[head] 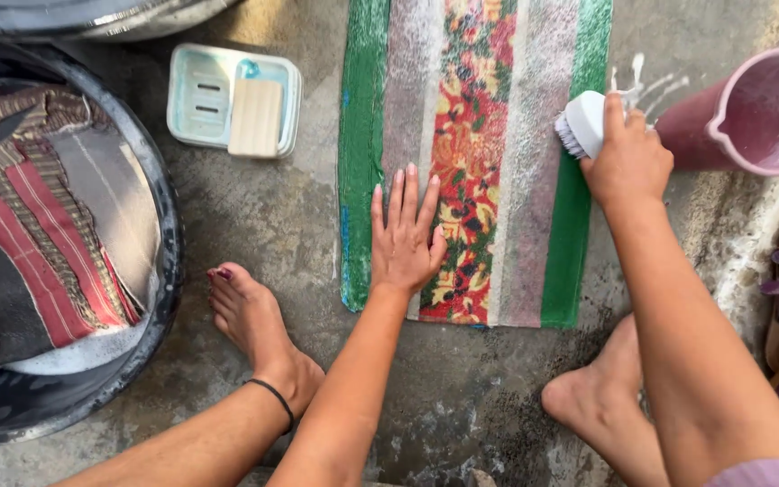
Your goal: Manually scrubbing and rinsing floor mats with soap, water, and a brush.
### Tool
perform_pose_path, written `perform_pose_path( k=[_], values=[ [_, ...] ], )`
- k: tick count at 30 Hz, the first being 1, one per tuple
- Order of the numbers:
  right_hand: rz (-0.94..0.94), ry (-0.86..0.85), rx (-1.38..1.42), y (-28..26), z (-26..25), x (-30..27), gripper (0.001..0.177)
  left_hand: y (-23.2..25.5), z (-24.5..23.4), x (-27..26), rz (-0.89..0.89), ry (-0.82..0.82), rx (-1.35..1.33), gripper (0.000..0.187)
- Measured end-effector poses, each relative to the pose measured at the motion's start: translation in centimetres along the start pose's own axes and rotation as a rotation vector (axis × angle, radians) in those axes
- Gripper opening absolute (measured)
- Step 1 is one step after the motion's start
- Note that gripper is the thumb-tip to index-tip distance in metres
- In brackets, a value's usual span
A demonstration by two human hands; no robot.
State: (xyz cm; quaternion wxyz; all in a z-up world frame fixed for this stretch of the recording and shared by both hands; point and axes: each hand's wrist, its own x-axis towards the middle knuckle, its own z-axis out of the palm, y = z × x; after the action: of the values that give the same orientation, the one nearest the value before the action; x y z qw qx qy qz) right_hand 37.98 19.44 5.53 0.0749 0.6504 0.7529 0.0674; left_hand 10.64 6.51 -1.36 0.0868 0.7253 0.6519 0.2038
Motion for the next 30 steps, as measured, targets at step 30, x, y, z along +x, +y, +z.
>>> perform_pose_path(
  k=[30],
  values=[
    [0.258,0.063,-0.08,-0.3,2.6,21.2,0.099,-2.3,-1.7,8.5,-0.041,-0.044,-0.104,0.071]
  ],
)
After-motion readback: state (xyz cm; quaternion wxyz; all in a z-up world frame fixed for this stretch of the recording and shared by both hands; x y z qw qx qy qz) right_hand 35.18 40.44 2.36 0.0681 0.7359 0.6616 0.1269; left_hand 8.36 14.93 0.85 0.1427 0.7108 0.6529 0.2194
